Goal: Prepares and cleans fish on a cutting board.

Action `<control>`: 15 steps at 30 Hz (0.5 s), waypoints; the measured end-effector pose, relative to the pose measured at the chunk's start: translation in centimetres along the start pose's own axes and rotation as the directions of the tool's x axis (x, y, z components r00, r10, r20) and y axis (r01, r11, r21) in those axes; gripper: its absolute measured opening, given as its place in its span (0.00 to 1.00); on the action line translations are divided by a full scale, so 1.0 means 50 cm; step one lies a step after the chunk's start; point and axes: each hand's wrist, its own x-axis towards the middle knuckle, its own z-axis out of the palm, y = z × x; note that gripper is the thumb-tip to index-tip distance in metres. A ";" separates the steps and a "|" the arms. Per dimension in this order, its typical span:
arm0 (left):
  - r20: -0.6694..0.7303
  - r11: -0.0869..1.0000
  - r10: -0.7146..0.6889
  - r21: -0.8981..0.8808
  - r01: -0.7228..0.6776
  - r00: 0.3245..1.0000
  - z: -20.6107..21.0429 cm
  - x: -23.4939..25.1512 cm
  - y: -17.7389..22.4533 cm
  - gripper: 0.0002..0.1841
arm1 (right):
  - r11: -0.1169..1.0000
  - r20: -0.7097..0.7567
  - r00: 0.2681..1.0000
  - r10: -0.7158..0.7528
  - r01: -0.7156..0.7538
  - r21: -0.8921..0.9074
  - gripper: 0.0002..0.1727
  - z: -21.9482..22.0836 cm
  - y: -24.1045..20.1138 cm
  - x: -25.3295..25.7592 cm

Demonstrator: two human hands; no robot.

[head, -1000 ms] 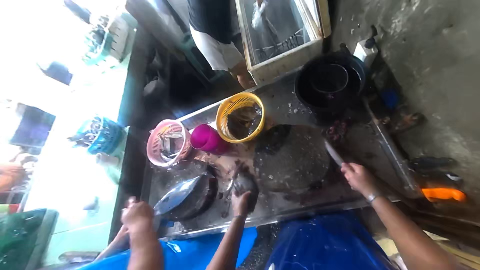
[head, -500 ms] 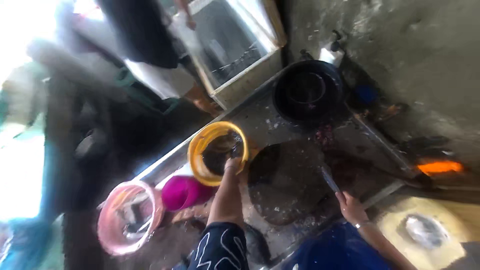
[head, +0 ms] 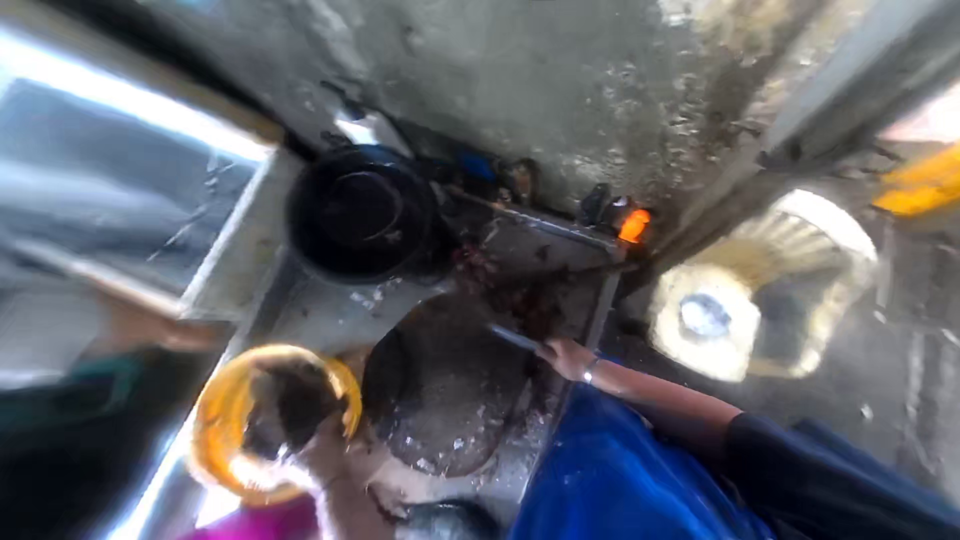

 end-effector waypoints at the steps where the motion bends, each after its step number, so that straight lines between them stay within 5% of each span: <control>1: -0.059 0.997 0.064 0.054 -0.061 0.996 0.002 -0.060 0.007 0.34 | 0.999 0.031 1.000 0.005 -0.004 -0.035 0.33 -0.011 -0.001 -0.003; 4: 0.010 0.882 0.205 0.431 -0.189 0.979 0.034 -0.222 -0.011 0.30 | 0.983 0.024 0.998 -0.053 0.056 -0.174 0.32 -0.050 -0.033 -0.015; 6: 0.183 0.816 0.050 0.559 -0.146 0.982 0.085 -0.305 -0.017 0.40 | 0.963 -0.008 0.984 -0.176 0.171 -0.211 0.31 -0.066 -0.039 -0.016; 9: 0.184 0.840 -0.096 0.542 -0.020 0.978 0.149 -0.343 -0.003 0.44 | 0.915 0.127 0.962 -0.240 0.268 -0.300 0.30 -0.090 -0.019 0.026; 13: 0.161 0.896 -0.148 0.440 0.063 0.976 0.140 -0.318 0.025 0.45 | 0.992 0.455 0.883 0.117 -0.082 -0.096 0.35 -0.094 -0.006 0.077; 15: 0.223 0.896 -0.188 0.438 0.074 0.956 0.127 -0.307 0.025 0.47 | 0.978 0.564 0.816 0.126 -0.196 0.065 0.34 -0.097 -0.015 0.062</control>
